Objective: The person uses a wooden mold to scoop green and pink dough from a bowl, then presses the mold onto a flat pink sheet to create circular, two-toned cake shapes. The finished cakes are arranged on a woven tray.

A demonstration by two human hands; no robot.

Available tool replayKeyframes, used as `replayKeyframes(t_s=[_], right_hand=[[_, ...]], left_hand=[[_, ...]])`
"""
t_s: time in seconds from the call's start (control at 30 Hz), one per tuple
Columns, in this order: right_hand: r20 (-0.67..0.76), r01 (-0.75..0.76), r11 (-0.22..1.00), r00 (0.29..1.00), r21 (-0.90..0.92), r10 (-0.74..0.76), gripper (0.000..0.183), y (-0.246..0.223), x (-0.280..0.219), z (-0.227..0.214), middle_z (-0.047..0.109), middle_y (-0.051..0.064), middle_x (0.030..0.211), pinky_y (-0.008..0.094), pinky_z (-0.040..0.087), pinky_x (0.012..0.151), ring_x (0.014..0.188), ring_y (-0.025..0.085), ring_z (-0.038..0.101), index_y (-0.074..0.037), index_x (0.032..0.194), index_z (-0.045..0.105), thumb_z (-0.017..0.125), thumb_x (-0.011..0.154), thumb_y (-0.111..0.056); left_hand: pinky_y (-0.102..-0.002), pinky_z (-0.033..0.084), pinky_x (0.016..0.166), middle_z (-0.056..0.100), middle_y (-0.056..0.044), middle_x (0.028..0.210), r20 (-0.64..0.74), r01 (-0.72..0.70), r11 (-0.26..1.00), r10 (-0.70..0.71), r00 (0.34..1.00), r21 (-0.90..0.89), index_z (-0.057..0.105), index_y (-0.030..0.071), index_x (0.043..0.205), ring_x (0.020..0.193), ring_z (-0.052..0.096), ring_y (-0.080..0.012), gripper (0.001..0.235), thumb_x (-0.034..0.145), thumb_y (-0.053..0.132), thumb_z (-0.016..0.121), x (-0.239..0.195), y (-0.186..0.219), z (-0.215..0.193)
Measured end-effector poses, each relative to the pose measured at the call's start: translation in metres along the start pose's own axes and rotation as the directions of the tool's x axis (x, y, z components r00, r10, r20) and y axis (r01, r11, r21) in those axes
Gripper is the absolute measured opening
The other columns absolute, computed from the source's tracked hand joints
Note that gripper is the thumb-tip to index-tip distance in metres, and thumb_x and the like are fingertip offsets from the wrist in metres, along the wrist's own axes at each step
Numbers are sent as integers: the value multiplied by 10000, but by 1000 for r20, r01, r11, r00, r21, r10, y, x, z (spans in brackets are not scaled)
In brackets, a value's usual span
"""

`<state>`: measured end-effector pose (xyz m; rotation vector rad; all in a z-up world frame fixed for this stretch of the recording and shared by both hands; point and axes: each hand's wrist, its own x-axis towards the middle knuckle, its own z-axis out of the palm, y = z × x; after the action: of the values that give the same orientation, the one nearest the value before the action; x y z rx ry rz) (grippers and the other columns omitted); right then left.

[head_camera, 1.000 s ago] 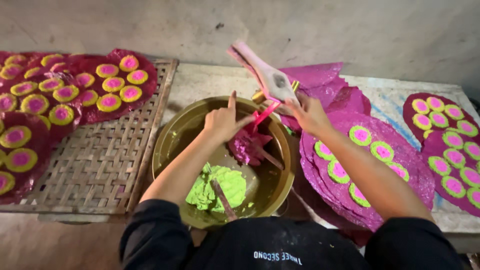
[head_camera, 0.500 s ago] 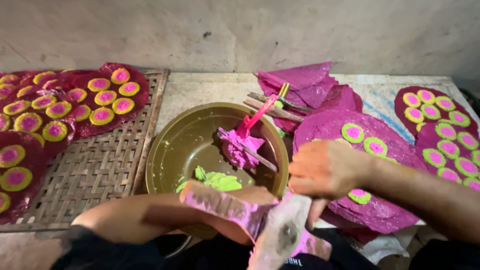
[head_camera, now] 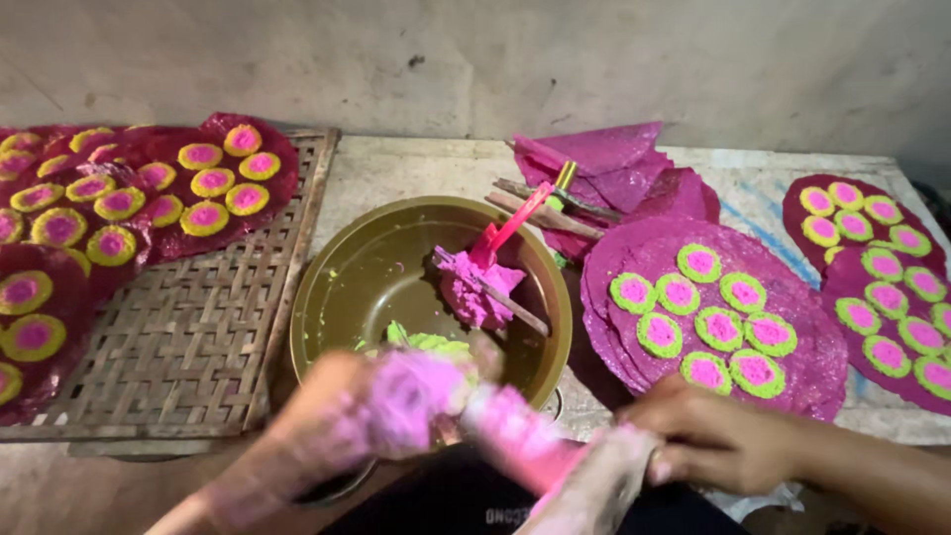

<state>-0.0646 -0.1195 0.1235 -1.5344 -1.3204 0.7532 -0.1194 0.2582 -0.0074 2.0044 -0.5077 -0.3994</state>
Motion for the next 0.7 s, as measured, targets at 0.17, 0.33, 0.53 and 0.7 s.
replayKeyframes(t_s=[0.17,0.33,0.53,0.7], right_hand=[[36,44,14,935,-999,-354,299,41,-5,-39,526,-13,763,366,411,565,654,152,543,-154,820,599,804,959,-321],[185,108,-194,878,-975,-442,154,62,15,-61,615,-13,851,309,488,691,748,148,601,-164,893,688,834,842,-164],[-95,-95,27,832,-995,-546,361,42,34,-33,623,47,1093,416,478,921,1050,243,555,-177,1080,750,828,806,-398],[-170,-12,225,699,-974,-695,350,37,24,-1,491,76,1225,409,480,1005,1202,300,465,-272,1184,728,878,869,-237]], left_hand=[[-329,608,886,765,-108,1131,45,252,700,-300,953,-668,667,7,1242,1033,755,-214,429,815,40,644,-20,-83,-31],[-330,578,683,733,-177,936,516,420,398,171,839,-815,671,-78,1269,803,724,-250,344,984,91,580,-3,-76,23],[-298,543,637,683,-88,895,184,302,542,-261,948,-784,687,43,1202,718,653,-145,351,857,-15,663,6,-5,56],[-273,522,683,723,-19,967,158,273,638,-233,960,-720,716,61,1190,796,642,-105,354,841,14,692,1,23,40]])
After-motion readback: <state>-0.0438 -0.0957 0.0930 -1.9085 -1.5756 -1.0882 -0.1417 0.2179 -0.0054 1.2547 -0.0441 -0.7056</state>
